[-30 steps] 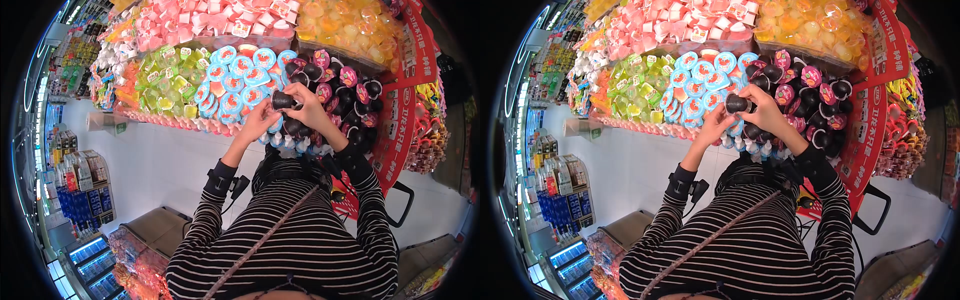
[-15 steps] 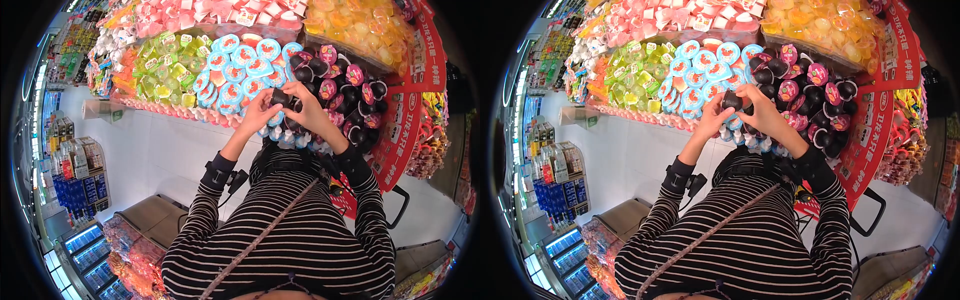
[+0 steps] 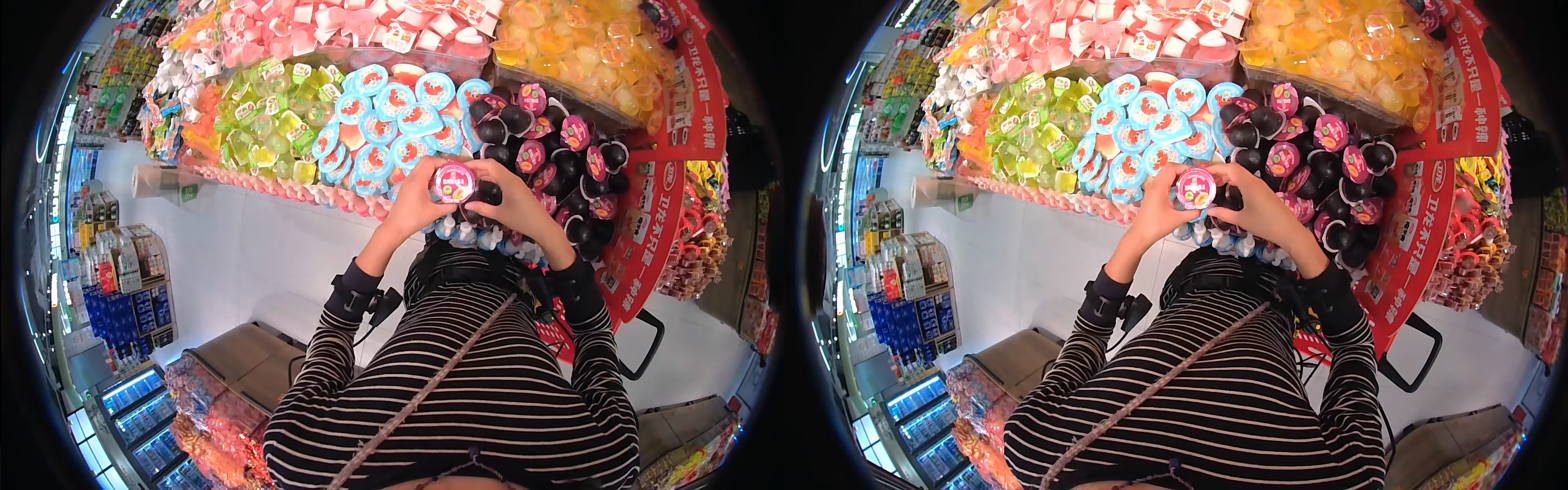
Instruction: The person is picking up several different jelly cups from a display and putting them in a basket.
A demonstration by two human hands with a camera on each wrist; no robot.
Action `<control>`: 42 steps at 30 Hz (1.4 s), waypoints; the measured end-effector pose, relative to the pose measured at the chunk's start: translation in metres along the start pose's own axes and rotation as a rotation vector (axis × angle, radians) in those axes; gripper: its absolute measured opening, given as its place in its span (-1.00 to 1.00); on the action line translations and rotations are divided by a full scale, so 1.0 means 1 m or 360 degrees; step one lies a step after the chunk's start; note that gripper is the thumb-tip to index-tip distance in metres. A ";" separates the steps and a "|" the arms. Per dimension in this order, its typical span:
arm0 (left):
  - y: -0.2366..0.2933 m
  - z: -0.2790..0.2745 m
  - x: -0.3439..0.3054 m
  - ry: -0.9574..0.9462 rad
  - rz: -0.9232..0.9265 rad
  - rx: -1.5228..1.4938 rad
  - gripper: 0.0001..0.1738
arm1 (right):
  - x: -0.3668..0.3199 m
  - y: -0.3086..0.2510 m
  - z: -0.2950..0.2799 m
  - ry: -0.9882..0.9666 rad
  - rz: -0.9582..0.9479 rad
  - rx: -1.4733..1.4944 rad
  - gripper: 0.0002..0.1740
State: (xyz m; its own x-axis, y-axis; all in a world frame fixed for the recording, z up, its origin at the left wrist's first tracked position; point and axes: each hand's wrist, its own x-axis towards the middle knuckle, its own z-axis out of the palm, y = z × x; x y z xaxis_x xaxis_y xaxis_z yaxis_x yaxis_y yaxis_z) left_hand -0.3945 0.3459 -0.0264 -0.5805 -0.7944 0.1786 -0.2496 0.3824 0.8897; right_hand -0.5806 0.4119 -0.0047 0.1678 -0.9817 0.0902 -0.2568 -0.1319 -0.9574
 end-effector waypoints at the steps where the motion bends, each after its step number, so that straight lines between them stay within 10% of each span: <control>1: 0.001 0.000 0.000 -0.0002 0.0004 -0.0002 -0.35 | 0.000 -0.003 -0.001 0.0004 0.0000 -0.0003 -0.37; 42: -0.002 0.000 0.000 -0.0018 0.0225 0.0066 -0.48 | -0.003 -0.009 -0.012 0.0028 -0.0041 -0.0127 -0.35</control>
State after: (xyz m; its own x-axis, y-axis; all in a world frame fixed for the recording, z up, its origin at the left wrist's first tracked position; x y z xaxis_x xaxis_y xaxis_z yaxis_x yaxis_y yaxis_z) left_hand -0.3935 0.3452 -0.0281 -0.6208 -0.7260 0.2958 -0.1967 0.5094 0.8377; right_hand -0.5906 0.4139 0.0069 0.1585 -0.9800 0.1200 -0.3277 -0.1669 -0.9299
